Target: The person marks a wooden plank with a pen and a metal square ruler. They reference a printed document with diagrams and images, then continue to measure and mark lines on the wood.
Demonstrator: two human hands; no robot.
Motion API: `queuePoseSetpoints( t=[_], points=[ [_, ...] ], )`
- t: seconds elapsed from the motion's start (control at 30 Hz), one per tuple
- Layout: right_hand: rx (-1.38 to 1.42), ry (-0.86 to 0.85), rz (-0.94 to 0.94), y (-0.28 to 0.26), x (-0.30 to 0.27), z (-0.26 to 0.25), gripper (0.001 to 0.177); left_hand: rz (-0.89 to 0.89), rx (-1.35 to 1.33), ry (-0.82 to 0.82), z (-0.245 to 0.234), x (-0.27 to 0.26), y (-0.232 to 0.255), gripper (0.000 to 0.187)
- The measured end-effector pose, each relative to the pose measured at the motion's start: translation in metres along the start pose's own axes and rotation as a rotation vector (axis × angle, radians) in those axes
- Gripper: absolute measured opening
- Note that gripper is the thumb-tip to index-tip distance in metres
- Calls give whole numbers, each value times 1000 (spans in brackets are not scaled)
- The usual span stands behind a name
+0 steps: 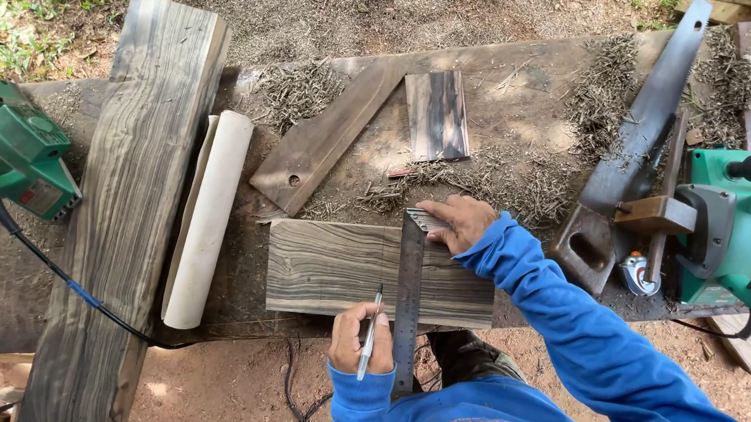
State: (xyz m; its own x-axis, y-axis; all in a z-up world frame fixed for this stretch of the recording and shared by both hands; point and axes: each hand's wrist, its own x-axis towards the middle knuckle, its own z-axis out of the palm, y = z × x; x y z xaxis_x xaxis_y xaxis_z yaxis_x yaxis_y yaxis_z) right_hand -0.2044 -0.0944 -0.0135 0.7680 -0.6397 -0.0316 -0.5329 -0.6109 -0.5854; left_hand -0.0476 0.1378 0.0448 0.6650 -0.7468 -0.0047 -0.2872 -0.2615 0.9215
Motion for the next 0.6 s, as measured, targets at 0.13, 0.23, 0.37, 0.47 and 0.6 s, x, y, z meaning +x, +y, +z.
queuePoseSetpoints(
  t=[0.13, 0.23, 0.37, 0.47, 0.6],
  points=[
    [-19, -2, -11, 1, 0, 1, 51, -33, -5, -13, -1, -2, -6, 18],
    [-9, 7, -26, 1, 0, 1, 50, -14, -9, -11, 0, -3, -8, 18],
    [-6, -8, -48, 1, 3, 0, 52, 39, 5, 4, 2, -2, -10, 18],
    [-11, -13, -52, 2, 2, 0, 52, 43, 2, 6, 5, 0, -10, 19],
    [-14, -9, -43, 0, 2, 0, 51, 86, -29, 10, 12, 10, -6, 16]
  ],
)
